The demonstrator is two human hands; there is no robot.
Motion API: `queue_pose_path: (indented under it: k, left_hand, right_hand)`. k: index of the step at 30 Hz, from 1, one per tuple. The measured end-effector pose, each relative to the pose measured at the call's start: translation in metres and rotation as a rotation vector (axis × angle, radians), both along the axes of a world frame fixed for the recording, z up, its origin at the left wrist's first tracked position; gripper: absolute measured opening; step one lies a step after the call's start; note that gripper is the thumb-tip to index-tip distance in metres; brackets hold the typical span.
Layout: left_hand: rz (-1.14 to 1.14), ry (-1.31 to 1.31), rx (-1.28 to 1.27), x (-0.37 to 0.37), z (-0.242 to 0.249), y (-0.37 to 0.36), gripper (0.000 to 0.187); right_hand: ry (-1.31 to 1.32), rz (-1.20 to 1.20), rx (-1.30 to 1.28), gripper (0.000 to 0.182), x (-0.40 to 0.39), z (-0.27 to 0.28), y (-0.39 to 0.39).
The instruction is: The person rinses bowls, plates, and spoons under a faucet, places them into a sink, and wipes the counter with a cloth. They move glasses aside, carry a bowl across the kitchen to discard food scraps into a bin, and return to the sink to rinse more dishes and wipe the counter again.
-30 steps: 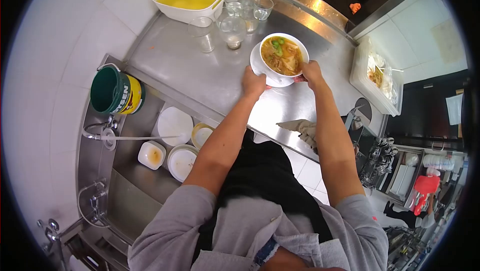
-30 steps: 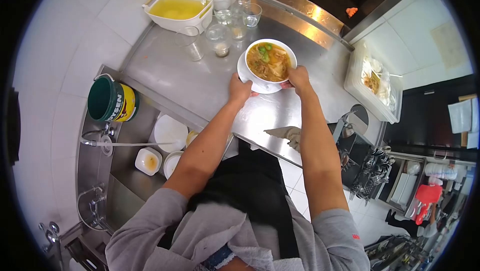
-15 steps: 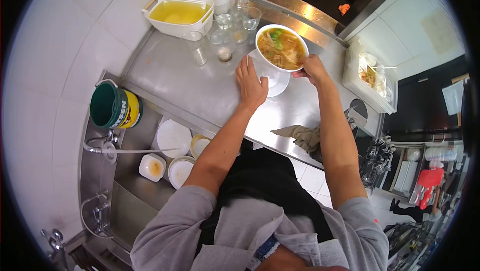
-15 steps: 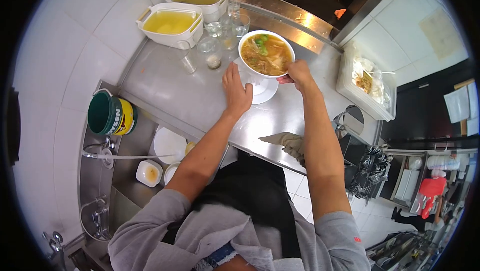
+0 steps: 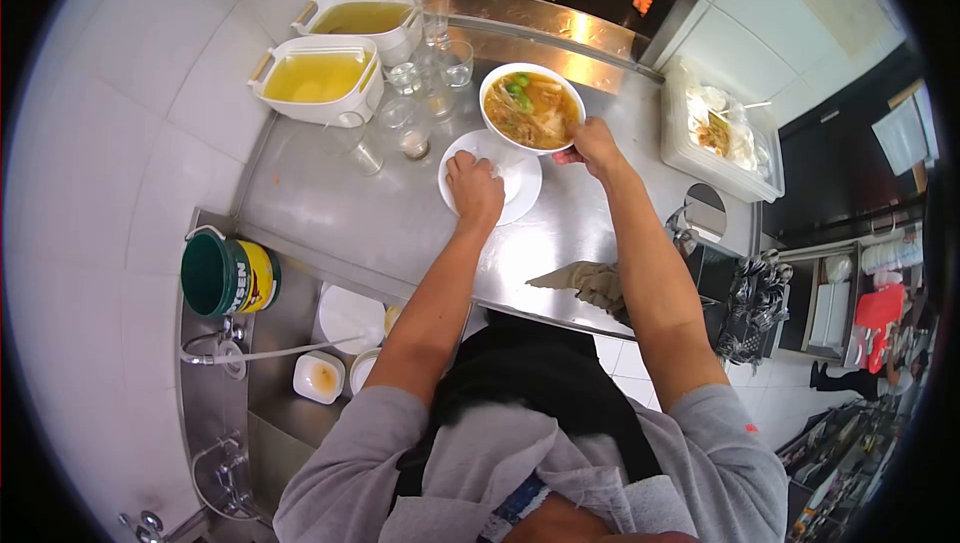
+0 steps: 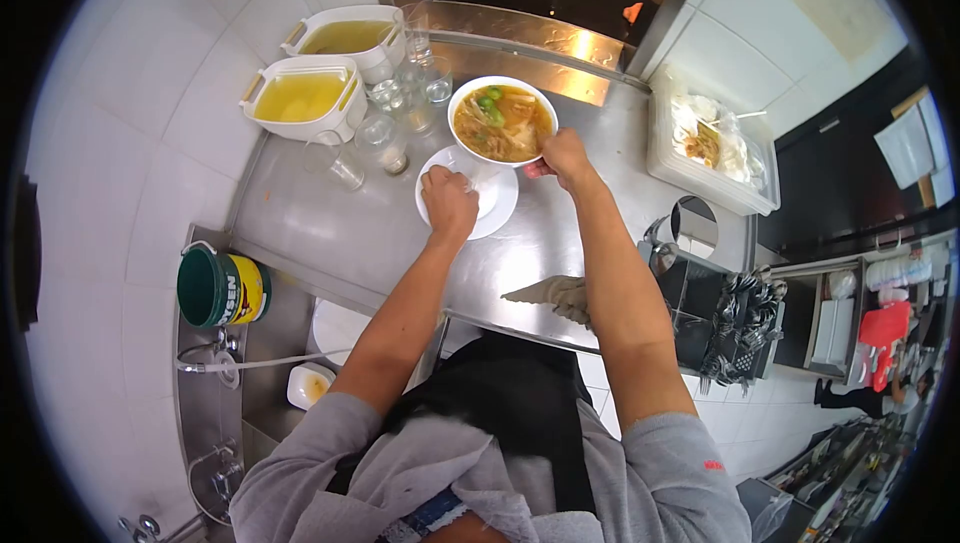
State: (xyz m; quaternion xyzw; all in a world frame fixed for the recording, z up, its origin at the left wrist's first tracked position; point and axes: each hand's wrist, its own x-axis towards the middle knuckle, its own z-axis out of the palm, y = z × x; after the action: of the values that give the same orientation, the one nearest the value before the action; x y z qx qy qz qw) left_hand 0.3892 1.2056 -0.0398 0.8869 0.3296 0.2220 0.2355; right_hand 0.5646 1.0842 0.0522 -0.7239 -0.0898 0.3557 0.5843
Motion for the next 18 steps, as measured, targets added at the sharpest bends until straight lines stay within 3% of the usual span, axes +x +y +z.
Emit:
queue_pose_path:
  k: [3,5,8,12,13,18]
  left_hand:
    - [-0.019,-0.043,0.060,0.005,-0.018,0.001,0.051]
    - [-0.205,0.125,0.160,0.000,-0.017,-0.003,0.051]
    - [-0.224,0.251,0.313,-0.013,0.011,-0.024,0.048]
    - [-0.258,0.151,0.268,-0.012,-0.007,-0.016,0.040]
    - [-0.264,0.146,0.281,-0.008,-0.012,-0.012,0.037]
    - [-0.287,0.160,0.136,0.017,-0.023,0.008,0.031]
  right_hand:
    - [0.045,-0.039,0.014,0.031,0.011,0.010,-0.007]
    - [0.005,-0.104,0.043,0.032,0.014,0.018,-0.017]
    - [-0.045,-0.180,0.029,0.032,0.026,0.034,-0.041]
    - [-0.254,-0.174,-0.046,0.030,0.040,0.059,-0.087]
    - [-0.218,-0.207,0.036,0.029,0.054,0.050,-0.101]
    - [-0.231,-0.351,-0.017,0.034,0.022,0.131,-0.186]
